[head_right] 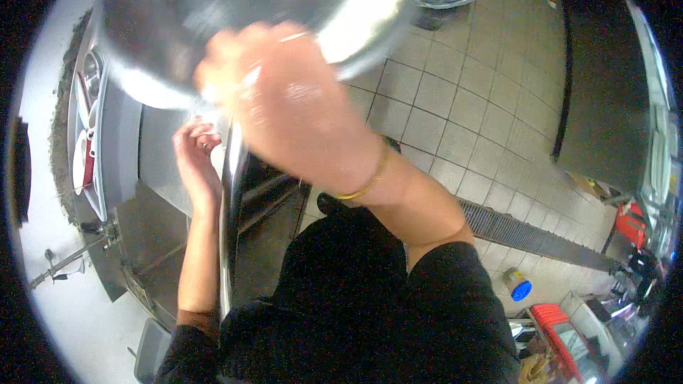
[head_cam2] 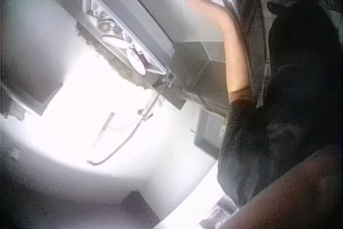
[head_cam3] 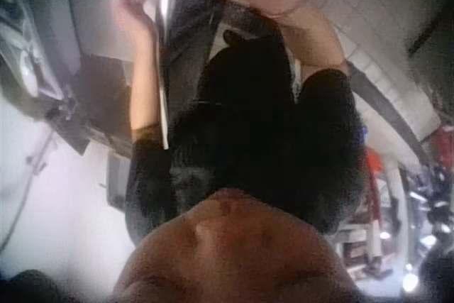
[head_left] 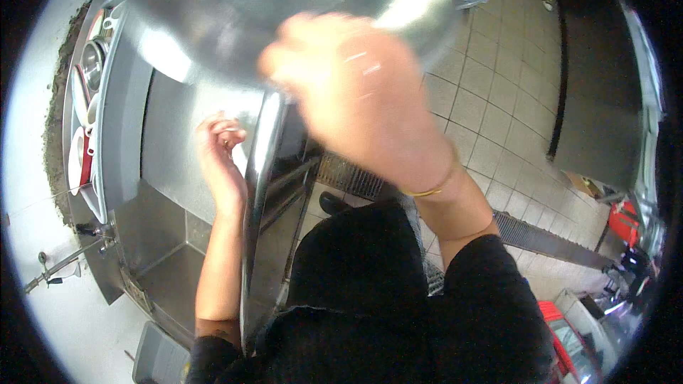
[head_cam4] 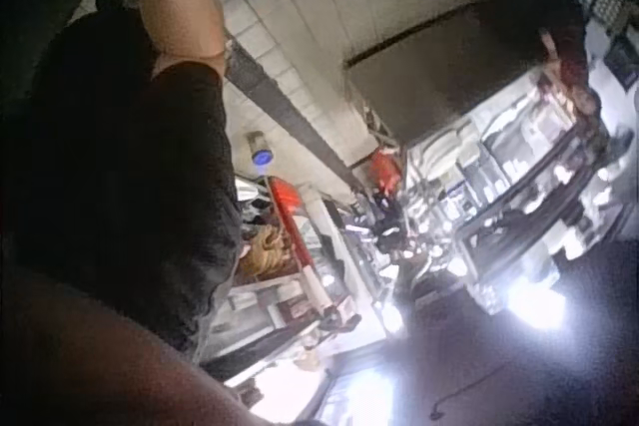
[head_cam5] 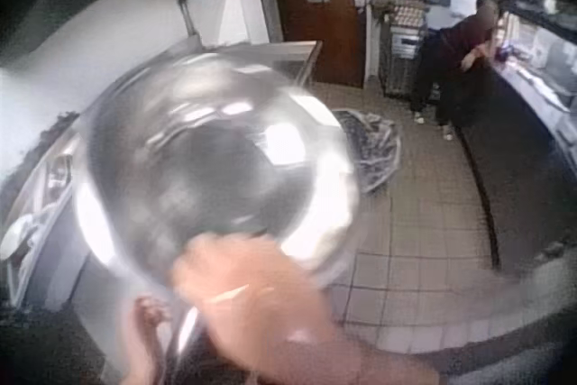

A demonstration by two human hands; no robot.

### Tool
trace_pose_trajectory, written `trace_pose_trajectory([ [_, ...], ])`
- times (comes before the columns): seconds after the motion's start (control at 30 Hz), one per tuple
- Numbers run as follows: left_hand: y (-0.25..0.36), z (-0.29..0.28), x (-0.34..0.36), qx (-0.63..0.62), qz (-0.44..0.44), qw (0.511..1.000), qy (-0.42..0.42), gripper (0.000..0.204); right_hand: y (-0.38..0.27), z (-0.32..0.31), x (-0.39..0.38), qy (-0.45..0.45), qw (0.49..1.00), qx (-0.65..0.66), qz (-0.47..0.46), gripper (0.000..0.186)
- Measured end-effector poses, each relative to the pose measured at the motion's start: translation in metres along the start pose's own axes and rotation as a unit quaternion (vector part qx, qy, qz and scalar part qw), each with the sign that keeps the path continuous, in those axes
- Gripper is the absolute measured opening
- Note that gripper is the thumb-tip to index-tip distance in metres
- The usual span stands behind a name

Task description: The person clears dishes into a plastic bin, wipes the stainless steel workstation with a squeegee, and then prepares a bowl with water and a sponge to continue cleaning the area.

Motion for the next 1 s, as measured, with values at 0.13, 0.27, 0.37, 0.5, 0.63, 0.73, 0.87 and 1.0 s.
trace_pose_trajectory([
  [0.13, 0.073, -0.071, -0.038, -0.245, -0.024, 0.963, 0.106, 0.085, -0.081, 0.051, 0.003, -0.050, 0.991, 0.021, -0.124, 0.008],
  [0.27, 0.064, -0.177, -0.068, -0.075, -0.174, 0.979, 0.072, 0.079, -0.131, 0.128, -0.013, 0.076, 0.976, 0.070, -0.191, 0.009],
  [0.37, 0.024, -0.238, -0.090, -0.075, -0.259, 0.948, 0.170, 0.026, -0.153, 0.156, -0.032, -0.050, 0.973, 0.103, -0.199, 0.009],
  [0.5, -0.001, -0.235, -0.116, -0.039, -0.281, 0.905, 0.316, 0.015, -0.148, 0.147, -0.066, -0.037, 0.968, 0.224, -0.104, 0.014],
  [0.63, -0.018, -0.237, -0.140, -0.085, -0.258, 0.875, 0.400, 0.019, -0.071, 0.115, -0.102, -0.108, 0.916, 0.372, 0.104, 0.026],
  [0.73, -0.003, -0.164, -0.151, -0.097, -0.234, 0.883, 0.394, 0.037, 0.009, 0.182, -0.130, -0.125, 0.925, 0.309, 0.181, 0.029],
  [0.87, -0.012, -0.108, -0.178, 0.311, -0.106, 0.841, 0.430, 0.033, 0.061, 0.293, -0.124, -0.361, 0.924, 0.127, -0.012, 0.030],
  [1.0, -0.042, -0.085, -0.172, 0.647, 0.054, 0.633, 0.422, 0.035, 0.086, 0.370, -0.115, -0.331, 0.887, 0.322, -0.011, 0.034],
])
Point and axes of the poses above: each hand's wrist, its own x-axis towards the middle knuckle, its own z-axis out of the palm, y = z × x, the point moved 3 cm from there along x, towards the middle knuckle, and after that the axes turned 4 degrees about -x, right-handed, at the moved point
